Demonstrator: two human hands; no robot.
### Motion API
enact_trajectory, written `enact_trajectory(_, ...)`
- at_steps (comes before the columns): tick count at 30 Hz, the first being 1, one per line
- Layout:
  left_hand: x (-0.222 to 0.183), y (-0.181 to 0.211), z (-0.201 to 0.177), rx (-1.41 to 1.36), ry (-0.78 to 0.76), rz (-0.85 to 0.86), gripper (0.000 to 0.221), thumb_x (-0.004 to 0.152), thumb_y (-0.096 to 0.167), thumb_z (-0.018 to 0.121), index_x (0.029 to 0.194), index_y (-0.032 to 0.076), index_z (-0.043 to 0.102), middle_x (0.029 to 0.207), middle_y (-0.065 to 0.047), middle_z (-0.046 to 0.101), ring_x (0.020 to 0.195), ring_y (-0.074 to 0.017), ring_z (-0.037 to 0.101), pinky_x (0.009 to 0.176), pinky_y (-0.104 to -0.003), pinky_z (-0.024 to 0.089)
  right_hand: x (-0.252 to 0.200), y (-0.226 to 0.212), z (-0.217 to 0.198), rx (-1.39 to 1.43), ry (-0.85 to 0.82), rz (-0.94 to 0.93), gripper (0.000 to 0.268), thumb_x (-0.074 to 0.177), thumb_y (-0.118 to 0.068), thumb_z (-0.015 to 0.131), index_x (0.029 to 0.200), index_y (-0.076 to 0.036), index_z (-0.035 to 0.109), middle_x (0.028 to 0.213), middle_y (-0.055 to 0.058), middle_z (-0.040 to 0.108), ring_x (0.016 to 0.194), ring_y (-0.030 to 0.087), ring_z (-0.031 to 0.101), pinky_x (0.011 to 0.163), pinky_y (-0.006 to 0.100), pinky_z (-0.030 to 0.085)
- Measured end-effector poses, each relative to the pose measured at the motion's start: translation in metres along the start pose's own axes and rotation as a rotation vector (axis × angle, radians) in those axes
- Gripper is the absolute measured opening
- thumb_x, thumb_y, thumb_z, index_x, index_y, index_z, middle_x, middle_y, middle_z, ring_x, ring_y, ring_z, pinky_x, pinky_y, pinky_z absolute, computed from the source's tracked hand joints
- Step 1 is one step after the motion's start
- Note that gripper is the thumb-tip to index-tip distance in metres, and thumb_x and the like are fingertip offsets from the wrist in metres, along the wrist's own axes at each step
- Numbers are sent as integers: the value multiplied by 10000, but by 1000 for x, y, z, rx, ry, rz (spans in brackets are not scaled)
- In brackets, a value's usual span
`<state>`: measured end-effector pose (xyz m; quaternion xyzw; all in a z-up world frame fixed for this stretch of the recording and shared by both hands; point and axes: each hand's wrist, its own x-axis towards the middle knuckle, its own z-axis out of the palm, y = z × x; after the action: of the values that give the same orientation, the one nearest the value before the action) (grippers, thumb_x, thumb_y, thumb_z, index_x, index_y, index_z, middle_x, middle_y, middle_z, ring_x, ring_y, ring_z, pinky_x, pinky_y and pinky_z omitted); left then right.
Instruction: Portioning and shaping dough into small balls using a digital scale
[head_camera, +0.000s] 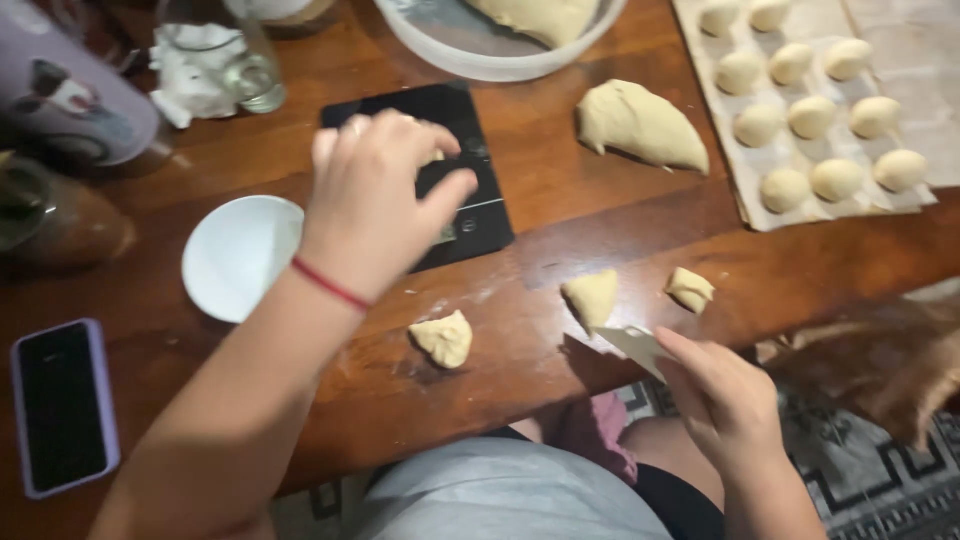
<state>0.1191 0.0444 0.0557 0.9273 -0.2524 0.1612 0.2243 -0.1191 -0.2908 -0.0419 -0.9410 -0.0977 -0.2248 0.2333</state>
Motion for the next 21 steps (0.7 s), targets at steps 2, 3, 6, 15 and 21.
enact_trajectory(2,-14,28,-9,-123,-88,1,267,967,437,719,1062,219,839,1093,-14,825,1062,-299,691,909,-546,396,23,-8,-7,66,-75,-109,323,1066,-60,676,1387,-94,686,1124,117,805,893,260,773,752,340,586)
enact_trajectory(3,-21,36,-7,-127,-90,4,267,967,437,719,1062,219,839,1093,-14,825,1062,-299,691,909,-546,396,30,-9,-9,62,-75,-106,323,1066,-60,676,1387,-94,686,1124,117,805,893,260,773,752,340,586)
enact_trajectory(6,-44,59,-1,-252,-104,76,170,956,384,732,988,240,817,1019,50,822,941,-209,712,895,-510,426,46,-10,-11,76,-101,-204,324,1056,-53,700,1378,-96,699,1135,122,805,924,242,782,820,328,611)
enact_trajectory(15,-80,88,43,-286,-153,174,155,916,375,796,975,232,804,980,32,773,966,-268,692,887,-500,416,49,-8,4,75,-169,-110,392,1068,-39,687,1437,-171,678,1001,34,779,814,176,743,710,307,566)
enact_trajectory(21,-104,108,111,-167,-75,335,163,805,300,816,931,219,750,851,-32,706,885,-297,670,811,-487,450,38,-21,6,173,-83,135,500,953,-51,752,1424,-219,770,1063,82,856,995,331,811,744,478,634)
